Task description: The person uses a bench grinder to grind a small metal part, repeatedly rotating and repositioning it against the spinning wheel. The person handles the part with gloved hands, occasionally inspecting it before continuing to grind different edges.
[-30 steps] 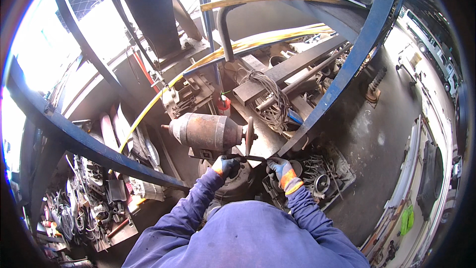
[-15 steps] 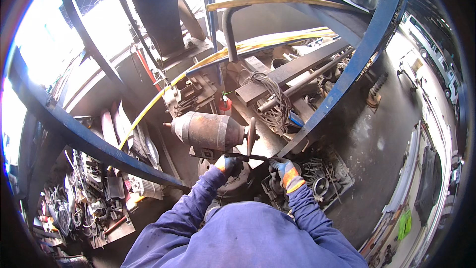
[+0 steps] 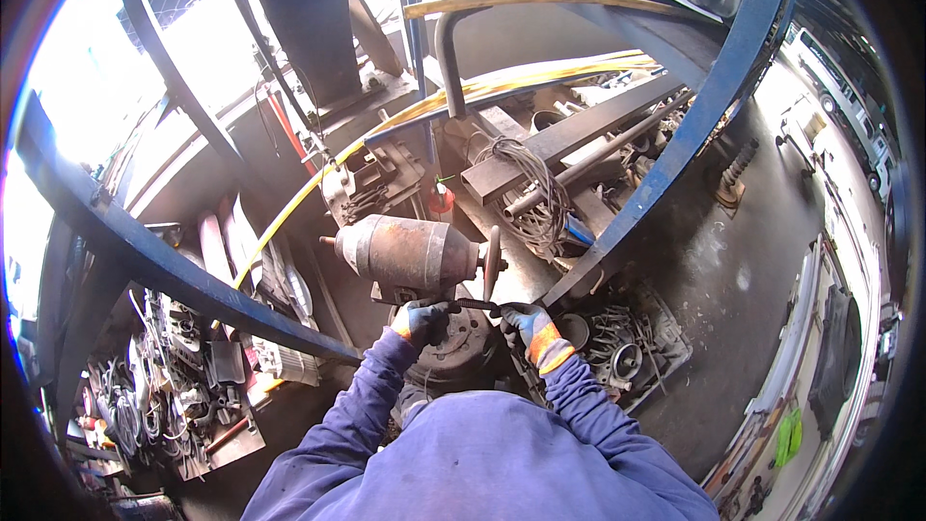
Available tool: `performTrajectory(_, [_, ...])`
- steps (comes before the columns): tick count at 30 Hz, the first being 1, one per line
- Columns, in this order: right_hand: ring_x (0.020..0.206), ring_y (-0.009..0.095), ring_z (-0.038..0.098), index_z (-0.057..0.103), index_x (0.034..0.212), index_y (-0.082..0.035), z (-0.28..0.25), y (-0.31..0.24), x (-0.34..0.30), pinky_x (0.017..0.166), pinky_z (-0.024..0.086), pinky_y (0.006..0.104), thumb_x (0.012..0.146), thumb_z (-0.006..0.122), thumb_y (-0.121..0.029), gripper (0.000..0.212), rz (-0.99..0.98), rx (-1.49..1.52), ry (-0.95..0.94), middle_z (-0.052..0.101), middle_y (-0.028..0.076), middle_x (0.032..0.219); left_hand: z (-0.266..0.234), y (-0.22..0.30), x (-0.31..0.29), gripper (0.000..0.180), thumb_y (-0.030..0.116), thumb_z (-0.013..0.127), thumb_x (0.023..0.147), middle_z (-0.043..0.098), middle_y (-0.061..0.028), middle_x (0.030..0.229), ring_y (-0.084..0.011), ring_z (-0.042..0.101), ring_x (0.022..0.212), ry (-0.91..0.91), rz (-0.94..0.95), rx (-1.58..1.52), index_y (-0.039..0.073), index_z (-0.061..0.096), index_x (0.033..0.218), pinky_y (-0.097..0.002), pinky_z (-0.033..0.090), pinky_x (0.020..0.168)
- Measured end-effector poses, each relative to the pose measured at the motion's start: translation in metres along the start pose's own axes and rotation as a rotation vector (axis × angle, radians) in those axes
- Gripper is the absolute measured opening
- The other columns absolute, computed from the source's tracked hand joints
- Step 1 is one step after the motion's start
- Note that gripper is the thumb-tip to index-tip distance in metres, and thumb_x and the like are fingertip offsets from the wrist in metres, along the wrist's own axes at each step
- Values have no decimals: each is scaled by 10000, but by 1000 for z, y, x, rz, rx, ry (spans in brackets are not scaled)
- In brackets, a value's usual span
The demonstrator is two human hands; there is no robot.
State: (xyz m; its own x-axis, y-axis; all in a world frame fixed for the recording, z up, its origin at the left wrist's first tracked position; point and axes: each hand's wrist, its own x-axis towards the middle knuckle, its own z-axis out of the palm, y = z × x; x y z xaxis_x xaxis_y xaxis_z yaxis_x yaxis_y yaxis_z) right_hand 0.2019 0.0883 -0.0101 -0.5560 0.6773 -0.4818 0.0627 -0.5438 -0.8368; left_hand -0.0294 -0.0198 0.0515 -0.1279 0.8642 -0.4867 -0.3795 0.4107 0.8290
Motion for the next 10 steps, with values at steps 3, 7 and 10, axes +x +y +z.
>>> performTrajectory(3, [506, 121, 469, 686, 990, -23, 7, -7, -4, 480, 392, 290, 969, 602, -247, 240, 66, 80, -19, 544, 5, 671, -5, 6, -5, 288, 174, 592, 964, 496, 32, 638, -99, 454, 523, -39, -132, -197, -28, 650, 1161, -264, 389, 476])
performTrajectory(7, [484, 122, 430, 668, 1027, -23, 7, -17, -7, 469, 370, 300, 960, 610, -260, 253, 243, 289, -47, 521, 0, 679, -20, -4, 6, 325, 137, 627, 927, 495, 37, 683, -85, 448, 559, -201, -29, -77, -12, 631, 1216, -264, 411, 505])
performTrajectory(10, [473, 132, 425, 663, 1046, -29, -9, -8, 0, 463, 369, 325, 942, 640, -292, 284, 260, 325, -37, 520, 19, 680, -25, -11, 16, 490, 165, 724, 858, 547, 21, 744, -110, 531, 647, -284, 54, 319, 140, 605, 1333, -287, 500, 595])
